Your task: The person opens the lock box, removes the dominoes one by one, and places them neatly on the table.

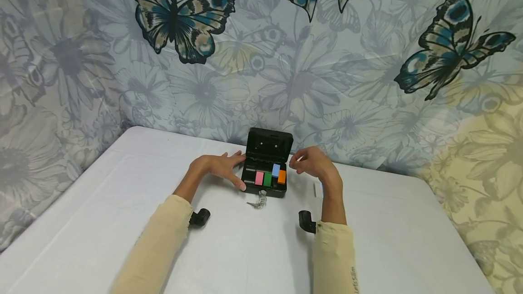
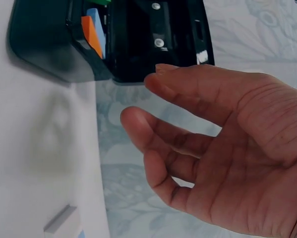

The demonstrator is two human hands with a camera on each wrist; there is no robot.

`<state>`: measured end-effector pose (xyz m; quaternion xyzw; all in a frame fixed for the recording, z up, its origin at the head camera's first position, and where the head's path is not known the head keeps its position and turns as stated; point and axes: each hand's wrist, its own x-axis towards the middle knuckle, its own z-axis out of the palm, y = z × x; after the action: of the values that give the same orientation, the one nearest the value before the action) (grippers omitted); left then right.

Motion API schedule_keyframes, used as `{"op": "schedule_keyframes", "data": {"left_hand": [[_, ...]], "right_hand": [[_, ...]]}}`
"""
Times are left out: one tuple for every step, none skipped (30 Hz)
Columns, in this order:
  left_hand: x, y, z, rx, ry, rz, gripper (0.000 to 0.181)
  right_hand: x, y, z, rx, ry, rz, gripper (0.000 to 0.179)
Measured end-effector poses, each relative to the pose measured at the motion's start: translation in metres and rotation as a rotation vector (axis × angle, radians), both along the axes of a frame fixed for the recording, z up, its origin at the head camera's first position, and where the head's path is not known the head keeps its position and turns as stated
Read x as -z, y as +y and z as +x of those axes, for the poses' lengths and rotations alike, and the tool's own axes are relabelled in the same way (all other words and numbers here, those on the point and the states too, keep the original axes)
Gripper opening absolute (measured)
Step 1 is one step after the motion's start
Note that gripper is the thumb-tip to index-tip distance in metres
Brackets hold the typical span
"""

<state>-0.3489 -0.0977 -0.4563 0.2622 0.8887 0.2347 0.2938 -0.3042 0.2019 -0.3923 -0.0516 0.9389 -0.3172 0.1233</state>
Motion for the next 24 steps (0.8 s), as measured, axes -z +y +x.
{"op": "schedule_keyframes", "data": {"left_hand": [[0.000, 0.000, 0.000, -0.001, -0.001, 0.000, 0.124], [0.000, 0.000, 0.001, -0.002, -0.001, 0.000, 0.124], [0.000, 0.000, 0.001, -0.004, -0.001, -0.001, 0.124], [0.000, 0.000, 0.001, -0.007, -0.001, -0.001, 0.124], [0.000, 0.000, 0.001, -0.009, -0.003, -0.001, 0.124], [0.000, 0.000, 0.001, -0.010, -0.004, -0.003, 0.124], [0.001, 0.000, 0.001, -0.010, -0.006, -0.004, 0.124], [0.001, 0.000, 0.001, -0.010, -0.006, -0.004, 0.124], [0.002, 0.000, 0.001, -0.010, -0.007, -0.003, 0.124], [0.001, 0.000, 0.000, -0.011, -0.006, -0.002, 0.124], [0.001, -0.001, 0.000, -0.011, -0.004, -0.003, 0.123], [0.001, -0.001, 0.000, -0.013, -0.003, -0.004, 0.123], [0.001, -0.001, 0.000, -0.013, -0.002, -0.005, 0.123], [0.002, -0.001, 0.000, -0.012, -0.002, -0.005, 0.124], [0.002, -0.001, -0.001, -0.012, -0.002, -0.004, 0.124], [0.003, -0.001, -0.001, -0.012, 0.000, -0.007, 0.123], [0.002, -0.001, 0.000, -0.012, -0.002, -0.008, 0.123], [0.002, -0.001, 0.000, -0.012, -0.002, -0.008, 0.124], [0.002, -0.001, 0.000, -0.011, -0.001, -0.009, 0.123], [0.002, -0.001, 0.000, -0.011, 0.000, -0.008, 0.123], [0.002, -0.001, 0.000, -0.012, 0.000, -0.007, 0.123], [0.001, -0.001, 0.001, -0.010, 0.000, -0.008, 0.123], [0.001, -0.001, 0.001, -0.010, -0.002, -0.007, 0.123], [0.001, -0.001, 0.001, -0.010, -0.002, -0.007, 0.123]], "right_hand": [[0.001, -0.001, 0.000, 0.000, 0.004, 0.002, 0.021], [0.002, -0.002, -0.001, -0.001, 0.005, 0.005, 0.021], [0.002, -0.003, -0.001, 0.002, 0.001, 0.004, 0.021], [0.003, -0.004, -0.001, -0.002, -0.001, 0.008, 0.022], [0.003, -0.005, -0.001, -0.003, -0.006, 0.009, 0.022], [0.004, -0.006, -0.002, 0.001, -0.011, 0.012, 0.022], [0.005, -0.007, -0.002, 0.004, -0.019, 0.015, 0.022], [0.005, -0.008, -0.002, 0.005, -0.028, 0.021, 0.022], [0.006, -0.009, -0.002, 0.007, -0.033, 0.026, 0.022], [0.006, -0.010, -0.003, 0.006, -0.035, 0.032, 0.023], [0.006, -0.011, -0.004, 0.008, -0.039, 0.036, 0.023], [0.006, -0.013, -0.005, 0.010, -0.039, 0.042, 0.023], [0.007, -0.013, -0.005, 0.010, -0.042, 0.048, 0.022], [0.008, -0.014, -0.006, 0.011, -0.041, 0.049, 0.022], [0.009, -0.014, -0.006, 0.013, -0.041, 0.049, 0.022], [0.010, -0.015, -0.007, 0.014, -0.041, 0.053, 0.021], [0.011, -0.016, -0.007, 0.014, -0.038, 0.058, 0.021], [0.011, -0.017, -0.007, 0.014, -0.036, 0.062, 0.020], [0.012, -0.018, -0.007, 0.016, -0.035, 0.064, 0.020], [0.012, -0.019, -0.007, 0.019, -0.034, 0.065, 0.019], [0.013, -0.019, -0.007, 0.021, -0.032, 0.072, 0.019], [0.013, -0.020, -0.007, 0.022, -0.031, 0.080, 0.019], [0.013, -0.021, -0.007, 0.024, -0.031, 0.083, 0.018], [0.014, -0.021, -0.008, 0.026, -0.032, 0.085, 0.018]]}}
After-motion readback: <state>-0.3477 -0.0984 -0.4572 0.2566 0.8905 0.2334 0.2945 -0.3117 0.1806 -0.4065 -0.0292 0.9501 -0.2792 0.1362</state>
